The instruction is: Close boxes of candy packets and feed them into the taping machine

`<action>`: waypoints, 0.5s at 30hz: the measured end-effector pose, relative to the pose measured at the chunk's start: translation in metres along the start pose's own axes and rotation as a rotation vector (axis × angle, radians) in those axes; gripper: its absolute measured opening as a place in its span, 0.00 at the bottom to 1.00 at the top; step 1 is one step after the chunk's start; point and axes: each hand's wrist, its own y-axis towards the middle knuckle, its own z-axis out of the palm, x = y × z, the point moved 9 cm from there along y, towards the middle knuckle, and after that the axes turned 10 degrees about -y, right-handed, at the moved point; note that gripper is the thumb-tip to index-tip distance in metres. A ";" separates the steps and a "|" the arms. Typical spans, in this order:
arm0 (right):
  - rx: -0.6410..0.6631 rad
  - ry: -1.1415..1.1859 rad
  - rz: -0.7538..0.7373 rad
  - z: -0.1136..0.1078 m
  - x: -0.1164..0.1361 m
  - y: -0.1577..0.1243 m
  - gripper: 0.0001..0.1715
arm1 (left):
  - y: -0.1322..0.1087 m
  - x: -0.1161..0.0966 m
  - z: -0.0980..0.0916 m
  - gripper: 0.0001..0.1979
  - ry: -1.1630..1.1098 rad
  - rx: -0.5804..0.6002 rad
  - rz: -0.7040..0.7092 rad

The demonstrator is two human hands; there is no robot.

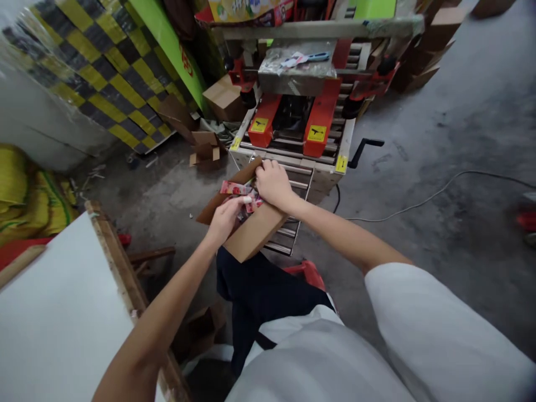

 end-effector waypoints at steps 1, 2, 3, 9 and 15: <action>-0.015 -0.009 0.003 0.004 0.002 0.001 0.17 | -0.001 -0.017 -0.004 0.22 0.021 -0.009 0.030; -0.031 -0.017 -0.001 0.007 0.004 0.002 0.17 | -0.001 -0.037 -0.008 0.19 0.095 -0.017 0.090; -0.048 -0.024 -0.004 0.008 0.005 0.001 0.16 | 0.000 -0.060 -0.014 0.17 0.209 -0.046 0.176; -0.098 0.033 -0.252 -0.003 0.021 -0.012 0.20 | 0.035 -0.067 -0.064 0.27 0.625 -0.267 0.036; 0.009 0.189 -0.768 -0.003 0.057 -0.033 0.24 | 0.044 0.015 -0.064 0.35 0.510 -0.001 -0.378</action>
